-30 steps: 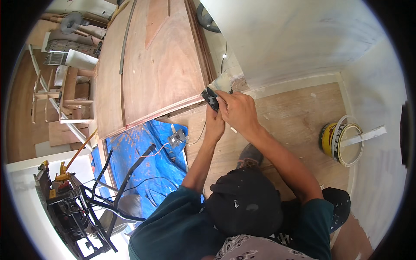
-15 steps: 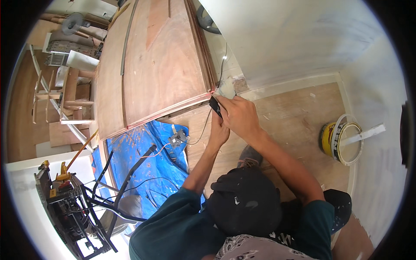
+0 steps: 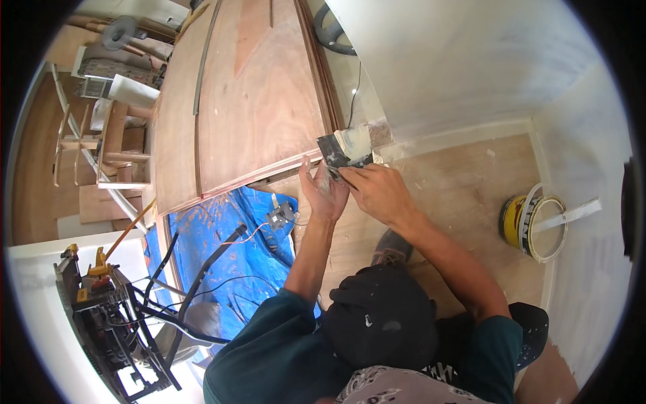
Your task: The person applies painter's tape along the baseboard and then uses a putty knife to spread white wall compound onto the wall surface. They repeatedly scoop compound from a bucket and smooth it over the wall near the floor.
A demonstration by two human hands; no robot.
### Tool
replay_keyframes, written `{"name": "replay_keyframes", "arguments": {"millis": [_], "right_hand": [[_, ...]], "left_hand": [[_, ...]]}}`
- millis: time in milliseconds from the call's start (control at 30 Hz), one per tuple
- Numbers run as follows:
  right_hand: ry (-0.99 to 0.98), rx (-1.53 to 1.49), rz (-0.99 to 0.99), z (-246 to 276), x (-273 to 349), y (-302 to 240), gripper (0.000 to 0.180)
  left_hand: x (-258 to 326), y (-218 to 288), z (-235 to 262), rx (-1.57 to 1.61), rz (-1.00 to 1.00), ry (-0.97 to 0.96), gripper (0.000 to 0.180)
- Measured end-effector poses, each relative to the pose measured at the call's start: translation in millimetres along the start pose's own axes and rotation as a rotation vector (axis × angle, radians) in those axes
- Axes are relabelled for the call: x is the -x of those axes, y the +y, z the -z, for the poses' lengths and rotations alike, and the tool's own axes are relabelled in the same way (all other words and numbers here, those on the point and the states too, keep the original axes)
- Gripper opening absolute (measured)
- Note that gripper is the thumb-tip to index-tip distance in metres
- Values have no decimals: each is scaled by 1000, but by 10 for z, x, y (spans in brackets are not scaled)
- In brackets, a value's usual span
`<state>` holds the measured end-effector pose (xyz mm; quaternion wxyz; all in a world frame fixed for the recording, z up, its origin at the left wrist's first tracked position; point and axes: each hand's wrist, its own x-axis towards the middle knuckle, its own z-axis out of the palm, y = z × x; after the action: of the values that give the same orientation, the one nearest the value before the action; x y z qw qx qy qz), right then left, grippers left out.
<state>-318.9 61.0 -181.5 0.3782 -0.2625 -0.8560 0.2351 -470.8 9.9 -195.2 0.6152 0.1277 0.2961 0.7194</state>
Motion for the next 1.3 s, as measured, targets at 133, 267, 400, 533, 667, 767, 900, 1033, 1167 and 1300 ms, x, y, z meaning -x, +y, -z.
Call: {"name": "replay_keyframes", "arguments": {"millis": [133, 267, 400, 533, 667, 767, 900, 1033, 1167, 1300], "right_hand": [[11, -40, -160, -47, -25, -44, 26], [29, -52, -286, -41, -137, 44, 20], [29, -147, -330, 48, -205, 106, 17], [-176, -18, -247, 171, -161, 124, 17], [-203, 104, -62, 69, 38, 142, 24], [-216, 138, 30, 7, 98, 153, 30], [-187, 157, 107, -19, 114, 113, 34], [-115, 111, 55, -123, 163, 124, 34], [-56, 85, -23, -110, 117, 118, 32], [52, 60, -45, -106, 57, 80, 31]], "left_hand": [[117, -332, 63, -88, -88, 103, 62], [140, -454, -97, -247, -146, 112, 41], [1, -282, -33, -206, -106, 141, 24], [-45, -14, -69, -217, 9, 204, 28], [-69, 258, -38, -219, 95, 173, 30], [-58, 397, -11, -161, 172, 124, 31], [-37, 428, -69, -106, 208, 97, 35], [-28, 224, -63, -145, 134, 141, 36], [14, -9, -140, -192, 14, 138, 39], [-1, -129, -133, -210, -30, 158, 41]]}}
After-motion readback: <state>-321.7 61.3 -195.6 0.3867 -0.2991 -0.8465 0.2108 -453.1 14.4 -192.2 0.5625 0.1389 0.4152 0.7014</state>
